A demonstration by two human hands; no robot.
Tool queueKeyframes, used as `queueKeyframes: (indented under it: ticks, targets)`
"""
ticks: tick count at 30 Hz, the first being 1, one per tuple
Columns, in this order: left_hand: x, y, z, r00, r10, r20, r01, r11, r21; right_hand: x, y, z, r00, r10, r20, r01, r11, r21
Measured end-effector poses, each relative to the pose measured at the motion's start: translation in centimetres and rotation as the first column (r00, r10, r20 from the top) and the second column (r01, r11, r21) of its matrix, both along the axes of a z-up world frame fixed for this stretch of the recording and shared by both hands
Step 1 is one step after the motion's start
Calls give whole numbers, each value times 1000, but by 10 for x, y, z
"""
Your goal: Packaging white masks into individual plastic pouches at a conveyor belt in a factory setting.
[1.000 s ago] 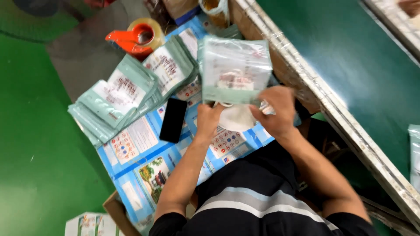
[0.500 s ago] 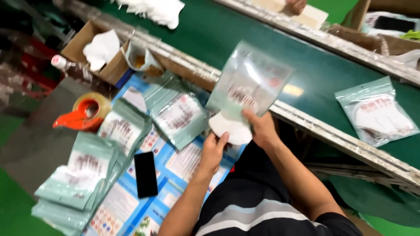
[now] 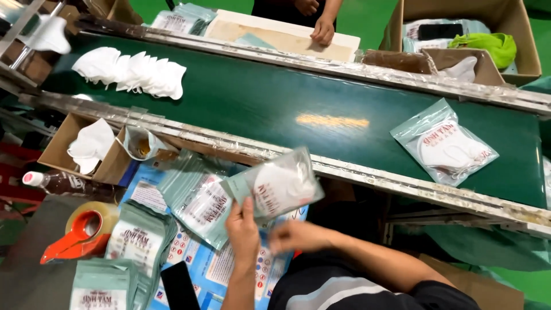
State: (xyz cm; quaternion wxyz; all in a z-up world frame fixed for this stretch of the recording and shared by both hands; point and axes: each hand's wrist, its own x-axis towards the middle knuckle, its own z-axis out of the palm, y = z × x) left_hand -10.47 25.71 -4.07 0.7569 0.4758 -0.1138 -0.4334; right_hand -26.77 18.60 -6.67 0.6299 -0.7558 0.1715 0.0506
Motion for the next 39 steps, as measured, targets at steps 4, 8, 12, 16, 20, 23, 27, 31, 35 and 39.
queueKeyframes:
  ticks: [4,8,12,16,20,23,27,31,35,39]
  targets:
    - [22,8,15,653,-244,717,-190,864,467,-17,4,85,978,-125,168,153,975,-164]
    - [10,15,30,334,-172,927,147,981,129,-10,-24,147,707,-223,671,671,513,-536]
    - [1,6,85,260,-90,961,307,952,6,-25,-45,102,831,-443,337,538,795,-281]
    - [7,2,106,247,132,960,120,979,-165,-26,-44,96,828,-464,315,540,810,-228]
    - [14,7,85,119,-36,992,184,983,13,-24,-39,95,815,-384,434,536,785,-311]
    - [10,5,86,188,-137,973,263,961,84,-26,-36,101,798,-340,498,545,761,-353]
    - [6,5,84,155,-114,981,251,965,72,-23,-31,104,798,-320,511,539,759,-365]
    - [-1,7,78,100,-91,991,240,968,65,-25,-27,94,768,-297,568,566,731,-382]
    - [-4,11,83,54,-33,998,154,988,24,-20,-27,94,766,-400,502,590,748,-304]
    - [1,17,88,71,-14,997,197,980,0,-18,-30,93,799,-348,491,539,777,-326]
